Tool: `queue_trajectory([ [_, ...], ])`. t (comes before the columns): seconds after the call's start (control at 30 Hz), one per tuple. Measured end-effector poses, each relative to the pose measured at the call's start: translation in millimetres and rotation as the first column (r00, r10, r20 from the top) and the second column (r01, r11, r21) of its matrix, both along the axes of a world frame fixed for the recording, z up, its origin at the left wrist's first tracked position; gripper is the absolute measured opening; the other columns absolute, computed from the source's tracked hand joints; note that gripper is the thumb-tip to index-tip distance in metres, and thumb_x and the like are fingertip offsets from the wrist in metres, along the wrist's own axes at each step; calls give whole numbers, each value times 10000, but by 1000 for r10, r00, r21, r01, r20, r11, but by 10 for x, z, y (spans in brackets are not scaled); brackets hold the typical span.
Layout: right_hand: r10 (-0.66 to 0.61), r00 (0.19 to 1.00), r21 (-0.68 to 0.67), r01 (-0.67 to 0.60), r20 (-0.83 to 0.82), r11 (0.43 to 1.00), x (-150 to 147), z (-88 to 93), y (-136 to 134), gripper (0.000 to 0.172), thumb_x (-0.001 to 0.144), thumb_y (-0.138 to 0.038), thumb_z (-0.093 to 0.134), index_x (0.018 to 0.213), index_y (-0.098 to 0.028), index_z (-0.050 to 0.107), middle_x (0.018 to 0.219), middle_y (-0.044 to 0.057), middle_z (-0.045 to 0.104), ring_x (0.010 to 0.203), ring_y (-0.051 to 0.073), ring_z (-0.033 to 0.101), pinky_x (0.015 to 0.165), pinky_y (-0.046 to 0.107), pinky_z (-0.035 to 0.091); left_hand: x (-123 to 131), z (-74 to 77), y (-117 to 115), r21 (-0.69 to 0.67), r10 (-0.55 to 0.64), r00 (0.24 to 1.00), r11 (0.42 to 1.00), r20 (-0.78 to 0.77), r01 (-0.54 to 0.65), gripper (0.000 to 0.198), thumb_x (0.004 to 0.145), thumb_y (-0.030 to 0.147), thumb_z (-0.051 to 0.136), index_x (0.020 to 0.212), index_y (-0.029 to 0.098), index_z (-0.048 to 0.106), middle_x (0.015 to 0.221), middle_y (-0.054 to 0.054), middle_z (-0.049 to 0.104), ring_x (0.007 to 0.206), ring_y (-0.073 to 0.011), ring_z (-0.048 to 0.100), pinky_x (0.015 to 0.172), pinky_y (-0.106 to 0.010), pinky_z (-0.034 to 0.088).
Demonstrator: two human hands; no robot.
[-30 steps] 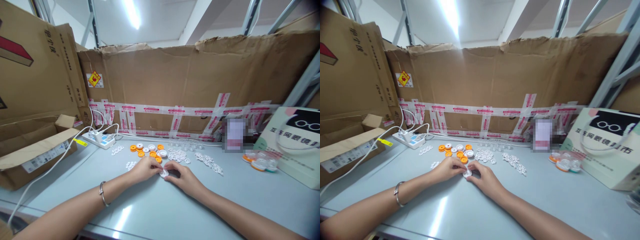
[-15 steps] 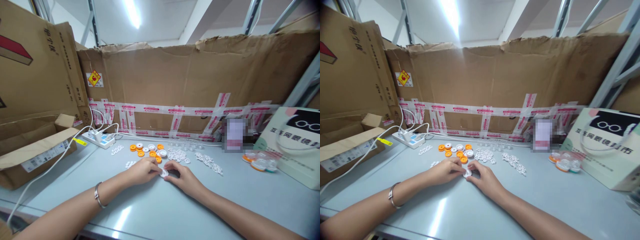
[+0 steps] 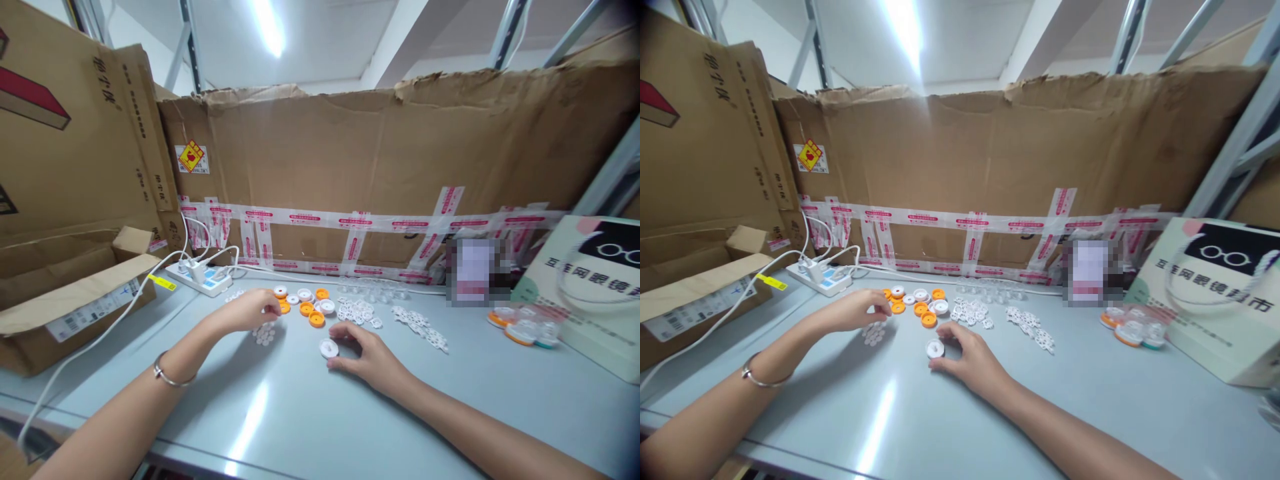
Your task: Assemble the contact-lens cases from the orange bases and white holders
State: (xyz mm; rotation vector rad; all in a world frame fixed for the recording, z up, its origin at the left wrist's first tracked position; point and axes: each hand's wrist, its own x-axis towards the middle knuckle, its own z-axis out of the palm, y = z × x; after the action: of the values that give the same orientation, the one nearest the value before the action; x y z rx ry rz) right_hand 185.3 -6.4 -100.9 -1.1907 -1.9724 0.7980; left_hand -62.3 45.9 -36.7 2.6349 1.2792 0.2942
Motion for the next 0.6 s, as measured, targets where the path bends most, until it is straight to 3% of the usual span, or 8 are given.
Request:
queue_trajectory([
  [0.1, -28, 1000, 0, 28, -7, 1000, -5, 25, -11, 362, 634, -339, 704, 937, -212, 550, 977, 42, 624, 901, 195, 585, 827, 346, 466, -64, 34, 12, -75, 33, 995, 996, -92, -40, 164, 687, 109, 545, 762, 164, 680, 786, -31, 666, 710, -153, 584, 626, -194, 391],
  [0.2, -36, 999, 20, 36, -31, 999, -2, 39, -24, 303, 679, -354, 665, 928, -220, 556, 987, 34, 623, 914, 187, 579, 828, 334, 465, -23, 9, -8, -138, -9, 993, 990, -114, -7, 172, 647, 97, 570, 749, 172, 686, 753, -19, 663, 689, -146, 577, 610, -187, 383],
  [0.47, -55, 997, 102, 59, -45, 993, 3, 66, -51, 211, 738, -357, 598, 893, -216, 575, 944, 27, 639, 873, 180, 586, 809, 331, 469, 6, -33, 1, -169, -13, 990, 986, -142, -11, 132, 634, 79, 576, 704, 147, 664, 725, -29, 651, 665, -148, 571, 584, -196, 375],
  [0.6, -91, 994, 158, 100, -64, 982, 17, 74, -39, 171, 744, -341, 590, 862, -217, 598, 902, 28, 655, 849, 185, 594, 797, 330, 469, 65, -30, -42, -134, -15, 999, 991, -30, 11, 96, 660, 99, 567, 680, 151, 645, 699, -14, 640, 660, -136, 563, 595, -197, 383],
])
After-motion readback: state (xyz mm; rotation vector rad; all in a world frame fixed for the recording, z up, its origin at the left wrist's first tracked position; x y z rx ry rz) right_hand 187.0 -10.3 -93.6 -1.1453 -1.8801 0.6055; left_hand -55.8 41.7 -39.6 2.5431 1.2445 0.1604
